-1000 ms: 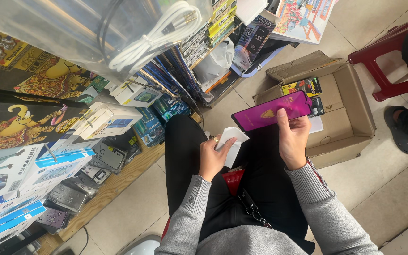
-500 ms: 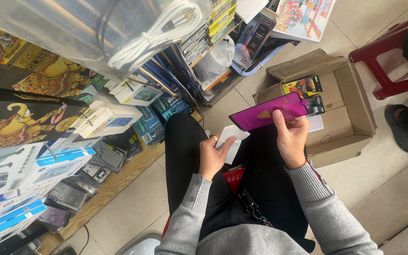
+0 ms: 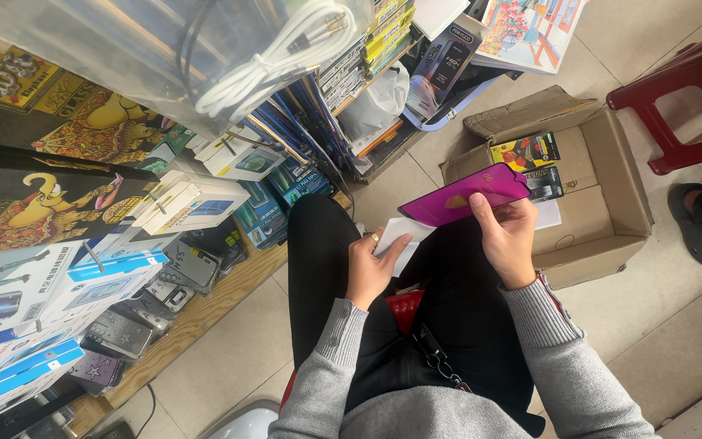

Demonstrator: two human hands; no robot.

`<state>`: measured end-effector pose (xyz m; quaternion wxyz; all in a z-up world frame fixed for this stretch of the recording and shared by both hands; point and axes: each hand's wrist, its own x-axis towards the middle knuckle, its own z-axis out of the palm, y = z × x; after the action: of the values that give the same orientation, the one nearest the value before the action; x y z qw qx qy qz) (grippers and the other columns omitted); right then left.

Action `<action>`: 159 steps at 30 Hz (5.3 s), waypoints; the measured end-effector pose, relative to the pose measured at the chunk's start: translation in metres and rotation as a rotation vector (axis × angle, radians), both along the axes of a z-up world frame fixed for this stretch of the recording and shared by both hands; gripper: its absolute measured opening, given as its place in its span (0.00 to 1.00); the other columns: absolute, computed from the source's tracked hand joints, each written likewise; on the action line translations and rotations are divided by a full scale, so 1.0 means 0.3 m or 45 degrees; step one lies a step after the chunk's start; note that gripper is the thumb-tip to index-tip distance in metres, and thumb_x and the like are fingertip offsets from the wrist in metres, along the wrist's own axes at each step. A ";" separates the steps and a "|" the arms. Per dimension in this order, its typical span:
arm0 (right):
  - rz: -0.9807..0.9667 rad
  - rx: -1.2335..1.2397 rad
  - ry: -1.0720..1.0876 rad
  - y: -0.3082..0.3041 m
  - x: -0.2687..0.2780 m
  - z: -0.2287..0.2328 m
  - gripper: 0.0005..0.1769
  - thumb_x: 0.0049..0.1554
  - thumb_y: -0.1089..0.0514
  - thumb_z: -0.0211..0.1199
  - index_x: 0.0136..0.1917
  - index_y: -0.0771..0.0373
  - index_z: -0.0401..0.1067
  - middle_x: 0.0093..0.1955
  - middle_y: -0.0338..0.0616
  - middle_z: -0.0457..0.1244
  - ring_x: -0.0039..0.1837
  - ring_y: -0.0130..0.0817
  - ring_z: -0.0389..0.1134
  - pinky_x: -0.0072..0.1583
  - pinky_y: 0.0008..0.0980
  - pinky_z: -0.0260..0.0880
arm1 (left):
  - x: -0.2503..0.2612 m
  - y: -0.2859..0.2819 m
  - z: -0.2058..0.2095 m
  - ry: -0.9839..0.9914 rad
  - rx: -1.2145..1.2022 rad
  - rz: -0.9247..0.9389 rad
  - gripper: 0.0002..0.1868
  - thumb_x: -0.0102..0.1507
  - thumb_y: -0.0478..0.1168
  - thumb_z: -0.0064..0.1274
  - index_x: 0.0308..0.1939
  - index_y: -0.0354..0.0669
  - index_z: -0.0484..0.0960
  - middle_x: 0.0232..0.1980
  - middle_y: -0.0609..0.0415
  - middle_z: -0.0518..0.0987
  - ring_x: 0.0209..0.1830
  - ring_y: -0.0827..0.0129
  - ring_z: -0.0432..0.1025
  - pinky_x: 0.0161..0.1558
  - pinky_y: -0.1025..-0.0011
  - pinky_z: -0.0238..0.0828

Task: The person sits on a stool and repeatedly picks up a purple box and a white paper sheet. They place the purple box inside the white sheet, fold the sheet around it, and then place the wrapped item into a cardboard box on the floor. This process is repeated multiple times.

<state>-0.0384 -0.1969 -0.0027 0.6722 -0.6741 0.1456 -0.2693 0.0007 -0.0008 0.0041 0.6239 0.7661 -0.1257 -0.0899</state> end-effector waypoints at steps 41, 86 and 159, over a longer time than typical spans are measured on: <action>0.284 -0.188 0.058 0.023 0.023 0.107 0.29 0.59 0.71 0.63 0.72 0.68 0.61 0.57 0.57 0.67 0.57 0.46 0.73 0.60 0.48 0.73 | 0.000 0.001 0.050 0.105 -0.124 -0.255 0.17 0.66 0.44 0.60 0.25 0.40 0.79 0.19 0.51 0.77 0.28 0.78 0.71 0.31 0.73 0.70; -0.963 0.211 1.411 -0.871 -0.484 -1.702 0.28 0.50 0.47 0.77 0.58 0.50 0.66 0.43 0.39 0.70 0.42 0.36 0.75 0.43 0.34 0.81 | -0.044 -0.691 -0.176 -0.490 0.531 -0.302 0.12 0.67 0.43 0.45 0.50 0.52 0.82 0.52 0.58 0.79 0.58 0.56 0.72 0.54 0.58 0.66; -0.025 0.659 0.234 -0.112 0.022 0.008 0.11 0.63 0.62 0.63 0.58 0.56 0.68 0.38 0.33 0.65 0.40 0.20 0.73 0.50 0.19 0.77 | -0.014 -0.432 -0.183 0.506 -0.698 0.165 0.24 0.75 0.51 0.22 0.62 0.40 0.66 0.62 0.48 0.65 0.58 0.63 0.64 0.60 0.69 0.66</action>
<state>-0.0320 -0.2304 -0.0004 0.8034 -0.5000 0.2765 -0.1673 -0.0036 -0.1304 -0.0509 0.8232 0.5438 0.0277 -0.1606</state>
